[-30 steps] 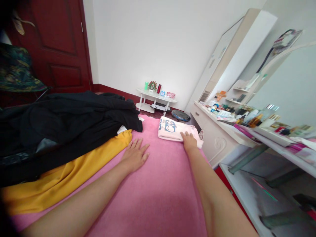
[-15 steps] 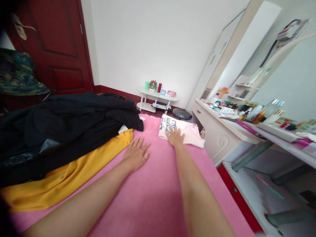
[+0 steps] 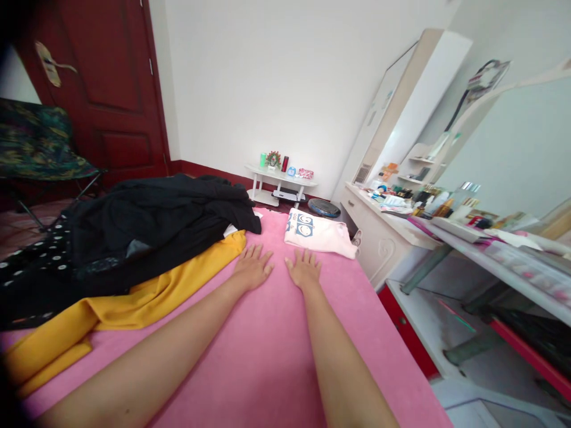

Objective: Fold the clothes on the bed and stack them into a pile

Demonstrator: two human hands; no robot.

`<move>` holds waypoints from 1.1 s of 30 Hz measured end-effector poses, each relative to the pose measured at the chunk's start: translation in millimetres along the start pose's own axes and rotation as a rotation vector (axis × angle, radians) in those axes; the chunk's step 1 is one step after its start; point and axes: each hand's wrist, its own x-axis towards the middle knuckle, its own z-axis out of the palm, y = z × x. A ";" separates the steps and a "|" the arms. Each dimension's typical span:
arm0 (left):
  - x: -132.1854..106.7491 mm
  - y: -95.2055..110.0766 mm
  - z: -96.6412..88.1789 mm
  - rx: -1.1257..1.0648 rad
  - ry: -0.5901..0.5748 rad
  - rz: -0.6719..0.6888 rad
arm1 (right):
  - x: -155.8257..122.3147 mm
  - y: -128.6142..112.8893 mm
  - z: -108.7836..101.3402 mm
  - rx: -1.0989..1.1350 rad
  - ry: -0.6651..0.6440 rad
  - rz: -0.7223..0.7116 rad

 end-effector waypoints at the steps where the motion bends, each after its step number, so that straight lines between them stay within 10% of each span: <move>1: -3.3 1.3 -0.8 0.005 -0.007 -0.006 | -10.1 -3.0 -0.1 -0.003 -0.005 -0.004; 11: -89.5 9.8 -29.2 -0.028 -0.154 0.126 | -62.8 -9.7 5.5 -0.007 0.095 -0.038; 16: -151.1 -17.1 -85.5 -0.147 -0.360 0.409 | -58.7 -5.7 6.6 0.018 0.132 -0.051; 20: -149.2 -75.0 -147.4 -0.341 -0.549 0.519 | -59.0 -7.3 6.1 0.008 0.139 -0.044; 22: -132.0 -116.1 -178.4 -0.336 -0.382 0.278 | -59.3 -8.2 6.1 0.000 0.148 -0.041; 26: -95.8 -203.6 -228.2 -0.142 0.339 -0.260 | -58.4 -8.2 7.2 -0.013 0.168 -0.043; 33: -68.9 -267.1 -236.5 -0.105 0.369 -0.552 | -58.9 -7.9 7.7 -0.007 0.184 -0.054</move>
